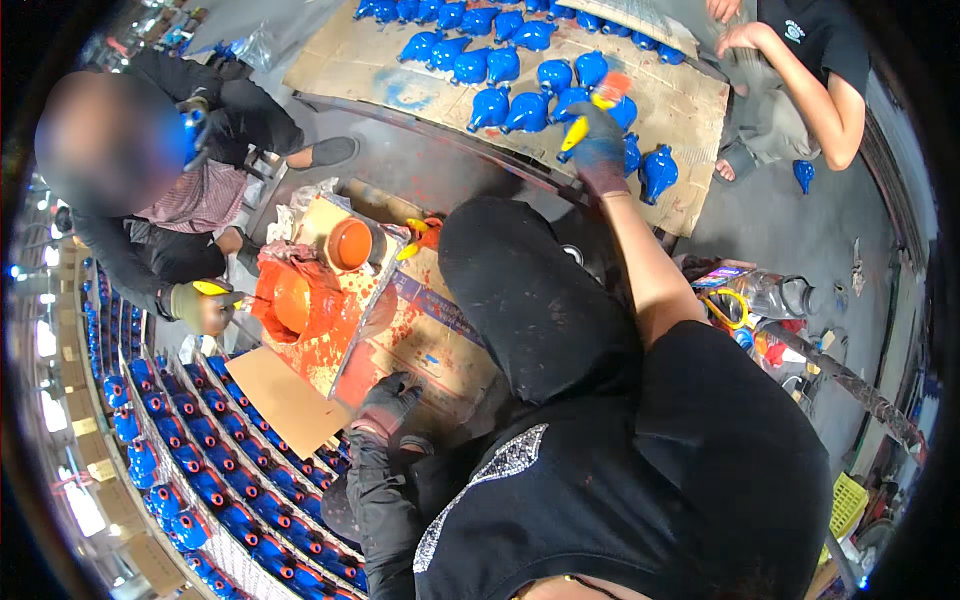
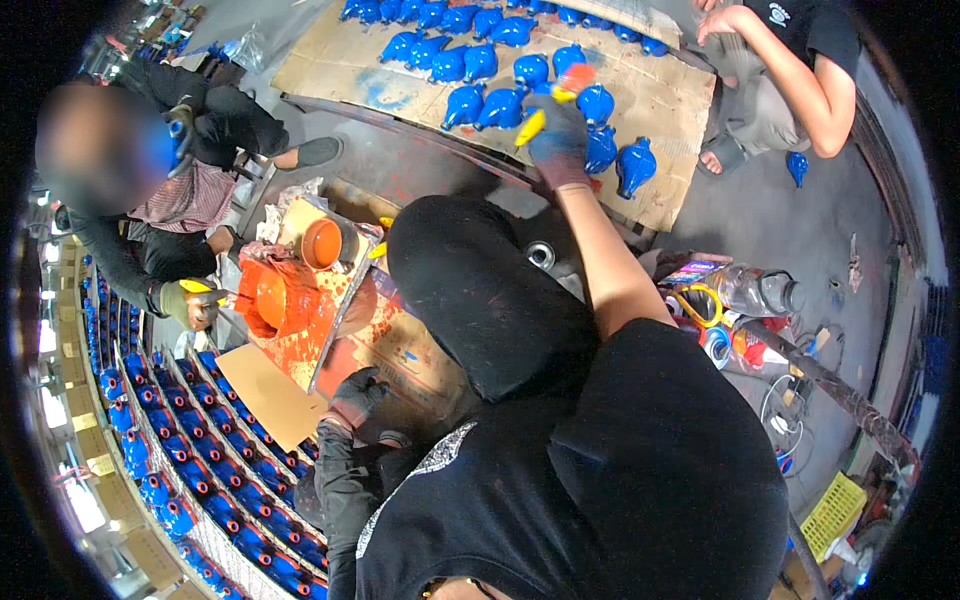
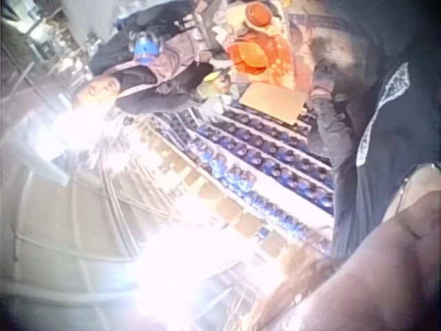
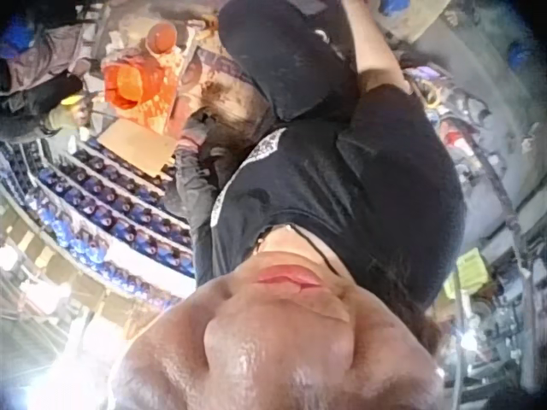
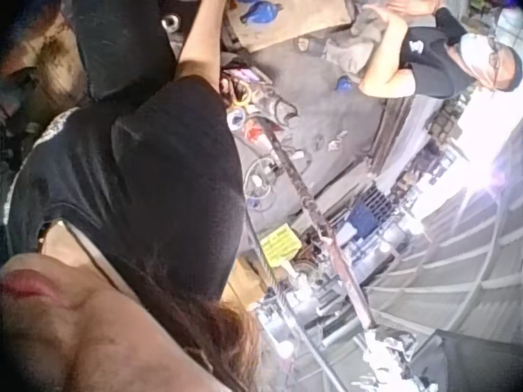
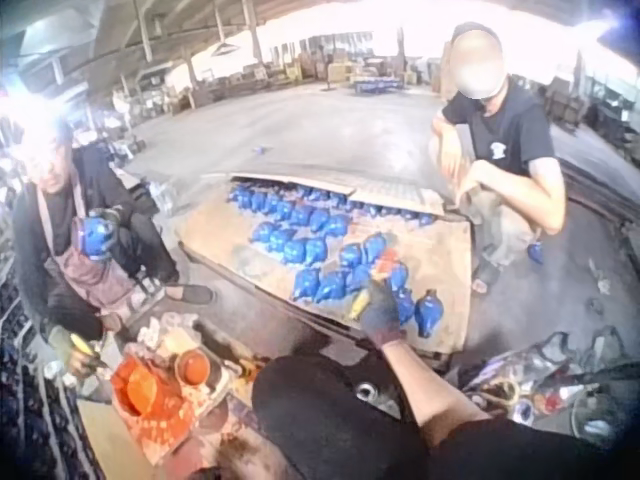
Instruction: Manually applying paint or glaze to blue ceramic pieces using a brush and spray can.
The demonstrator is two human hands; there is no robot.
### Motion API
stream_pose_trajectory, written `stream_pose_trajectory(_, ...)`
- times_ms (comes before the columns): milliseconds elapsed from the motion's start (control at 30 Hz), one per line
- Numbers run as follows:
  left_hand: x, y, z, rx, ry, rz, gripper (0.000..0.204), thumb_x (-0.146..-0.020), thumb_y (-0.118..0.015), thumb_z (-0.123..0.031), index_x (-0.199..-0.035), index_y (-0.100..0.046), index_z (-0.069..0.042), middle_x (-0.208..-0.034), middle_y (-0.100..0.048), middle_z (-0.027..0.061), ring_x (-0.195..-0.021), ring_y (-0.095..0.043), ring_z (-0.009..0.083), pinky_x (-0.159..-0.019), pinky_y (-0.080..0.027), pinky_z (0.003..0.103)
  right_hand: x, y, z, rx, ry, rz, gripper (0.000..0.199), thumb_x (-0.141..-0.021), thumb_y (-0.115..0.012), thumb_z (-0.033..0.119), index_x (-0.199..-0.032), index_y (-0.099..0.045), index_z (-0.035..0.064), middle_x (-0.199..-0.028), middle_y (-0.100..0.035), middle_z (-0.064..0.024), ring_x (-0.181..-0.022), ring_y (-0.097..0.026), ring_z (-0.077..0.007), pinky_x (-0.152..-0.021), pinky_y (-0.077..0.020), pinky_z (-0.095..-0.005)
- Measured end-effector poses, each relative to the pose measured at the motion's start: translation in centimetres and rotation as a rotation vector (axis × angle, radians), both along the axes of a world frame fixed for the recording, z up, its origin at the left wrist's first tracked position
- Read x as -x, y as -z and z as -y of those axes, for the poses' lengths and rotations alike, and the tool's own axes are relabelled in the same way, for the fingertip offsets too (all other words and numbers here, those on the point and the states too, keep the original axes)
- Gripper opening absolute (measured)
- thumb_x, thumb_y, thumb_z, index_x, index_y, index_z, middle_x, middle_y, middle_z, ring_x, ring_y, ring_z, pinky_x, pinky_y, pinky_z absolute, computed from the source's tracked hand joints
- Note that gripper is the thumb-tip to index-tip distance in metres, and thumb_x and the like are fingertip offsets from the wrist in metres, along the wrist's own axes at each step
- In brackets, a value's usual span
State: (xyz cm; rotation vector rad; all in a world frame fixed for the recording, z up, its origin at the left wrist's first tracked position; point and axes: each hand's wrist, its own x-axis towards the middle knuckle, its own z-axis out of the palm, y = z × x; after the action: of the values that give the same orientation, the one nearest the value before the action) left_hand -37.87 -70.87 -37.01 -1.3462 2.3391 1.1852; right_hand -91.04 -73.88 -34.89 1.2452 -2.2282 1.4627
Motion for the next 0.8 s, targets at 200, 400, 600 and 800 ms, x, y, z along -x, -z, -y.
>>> stream_pose_trajectory(200,-1.0,0.8,-0.2,-0.188,-0.159,-0.100,0.043,-0.083,-0.068,-0.021,-0.118,-0.056,-0.001,-0.087,-0.065,0.0085,-0.079,-0.061,0.0151,-0.072,-0.050,0.028,4.2,10.1,-4.6,-0.192,0.435,-0.042,0.017,-0.073,-0.066,0.017,-0.090,-0.066,0.0184,-0.087,-0.062,-0.0157,-0.084,-0.058,-0.0378,-0.074,-0.0448,-0.0465)
stream_pose_trajectory(400,0.4,-0.1,0.2,-0.089,-0.083,0.006,0.046,-0.082,-0.069,-0.022,-0.121,-0.055,-0.001,-0.092,-0.065,0.0101,-0.081,-0.061,0.0163,-0.073,-0.050,0.028,6.3,13.1,-8.4,-0.356,0.851,0.259,0.030,-0.073,-0.068,0.023,-0.103,-0.061,0.0190,-0.100,-0.060,-0.0177,-0.100,-0.056,-0.0362,-0.086,-0.0430,-0.0439)
stream_pose_trajectory(600,1.0,0.0,0.8,-0.105,-0.112,0.086,0.044,-0.082,-0.067,-0.029,-0.117,-0.058,-0.004,-0.106,-0.064,0.0170,-0.099,-0.062,0.0299,-0.086,-0.049,0.036,7.0,15.0,-9.2,-0.203,0.831,0.591,0.038,-0.073,-0.070,0.017,-0.109,-0.057,0.0167,-0.102,-0.063,-0.0167,-0.096,-0.060,-0.0334,-0.080,-0.0468,-0.0407)
stream_pose_trajectory(800,0.6,-0.1,0.5,-0.144,-0.133,0.080,0.048,-0.083,-0.064,-0.032,-0.122,-0.057,-0.006,-0.113,-0.062,0.0182,-0.105,-0.060,0.0314,-0.091,-0.047,0.035,7.5,17.7,-9.8,-0.138,0.700,0.528,0.034,-0.075,-0.068,0.017,-0.107,-0.056,0.0152,-0.095,-0.064,-0.0150,-0.089,-0.060,-0.0287,-0.078,-0.0458,-0.0379)
